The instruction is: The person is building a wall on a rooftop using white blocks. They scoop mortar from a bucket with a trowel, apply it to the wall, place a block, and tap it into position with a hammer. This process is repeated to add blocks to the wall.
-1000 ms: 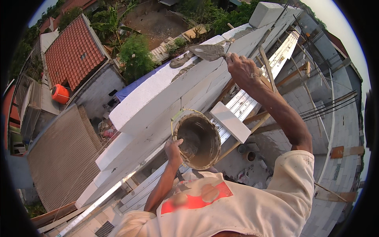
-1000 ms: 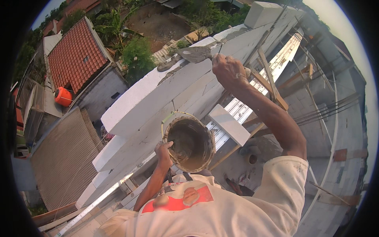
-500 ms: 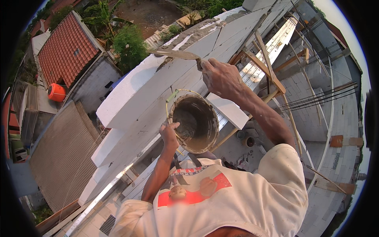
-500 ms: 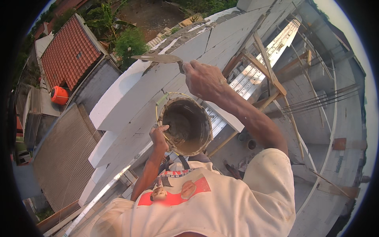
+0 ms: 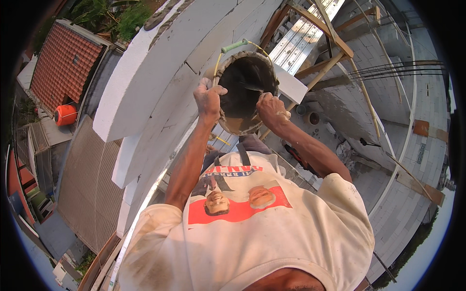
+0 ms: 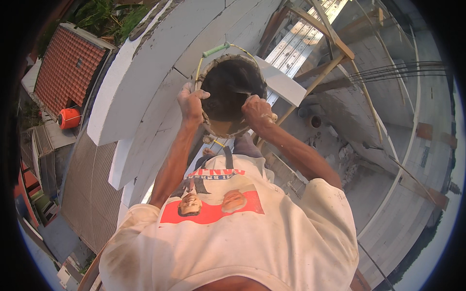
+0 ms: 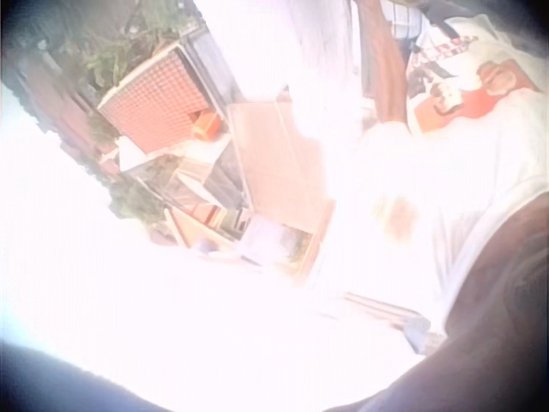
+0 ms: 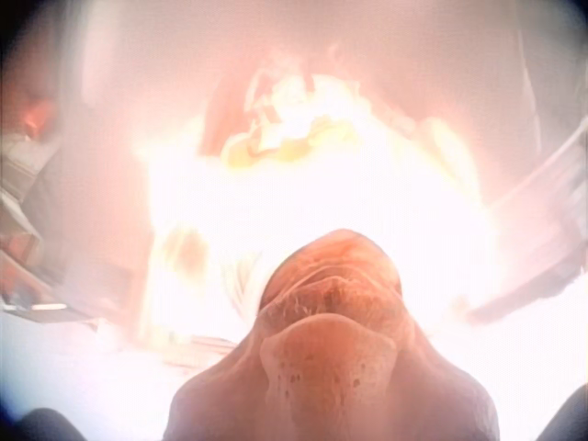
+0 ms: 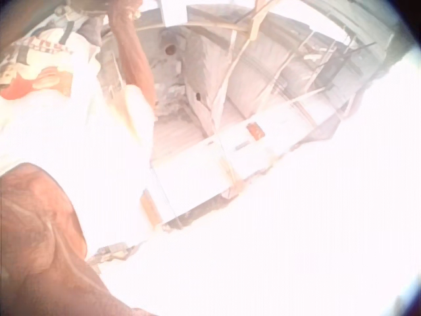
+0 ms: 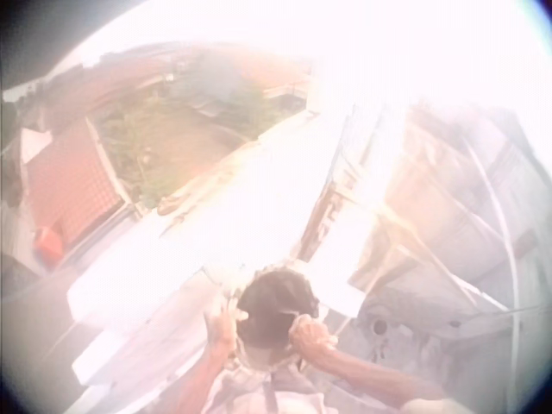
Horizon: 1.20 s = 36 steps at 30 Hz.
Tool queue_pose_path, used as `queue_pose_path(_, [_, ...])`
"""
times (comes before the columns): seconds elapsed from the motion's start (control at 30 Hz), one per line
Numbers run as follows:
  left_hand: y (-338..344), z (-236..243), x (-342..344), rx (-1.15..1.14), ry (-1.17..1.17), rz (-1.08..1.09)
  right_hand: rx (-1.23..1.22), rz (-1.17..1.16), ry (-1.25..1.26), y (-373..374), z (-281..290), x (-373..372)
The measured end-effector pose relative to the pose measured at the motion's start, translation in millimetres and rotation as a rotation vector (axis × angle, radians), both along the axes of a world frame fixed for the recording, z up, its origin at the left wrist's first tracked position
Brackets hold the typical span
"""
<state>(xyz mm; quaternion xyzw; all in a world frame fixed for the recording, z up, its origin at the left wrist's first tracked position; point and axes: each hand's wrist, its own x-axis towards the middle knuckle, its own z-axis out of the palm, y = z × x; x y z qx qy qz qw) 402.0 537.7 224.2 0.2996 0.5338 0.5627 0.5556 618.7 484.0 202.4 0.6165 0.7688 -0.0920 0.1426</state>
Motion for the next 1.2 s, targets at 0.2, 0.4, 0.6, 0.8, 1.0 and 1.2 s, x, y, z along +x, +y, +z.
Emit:
queue_pose_path(0.2, [26.5,-4.3,31.7,0.059,-0.038,0.066,-0.234,0.302,0.195,-14.4,6.0,29.7])
queue_pose_path(0.4, [32.0,-1.7,38.9,-0.035,-0.082,0.126,-0.852,-0.524,1.124,-7.4,38.5,62.5])
queue_pose_path(0.6, [28.3,-10.2,22.7,-0.158,-0.246,0.255,-0.847,-0.669,1.544,16.1,50.4,80.6])
queue_pose_path(0.8, [9.6,-27.0,24.0,-0.281,-0.261,0.345,-0.373,-0.33,1.349,144.6,192.2,109.4])
queue_pose_path(1.0, [-12.1,-60.3,27.7,-0.364,-0.164,0.312,0.697,0.315,0.109,299.4,240.7,114.8])
queue_pose_path(1.2, [-22.3,-47.6,34.4,-0.428,-0.168,0.442,0.699,0.262,-0.396,430.6,223.4,149.5])
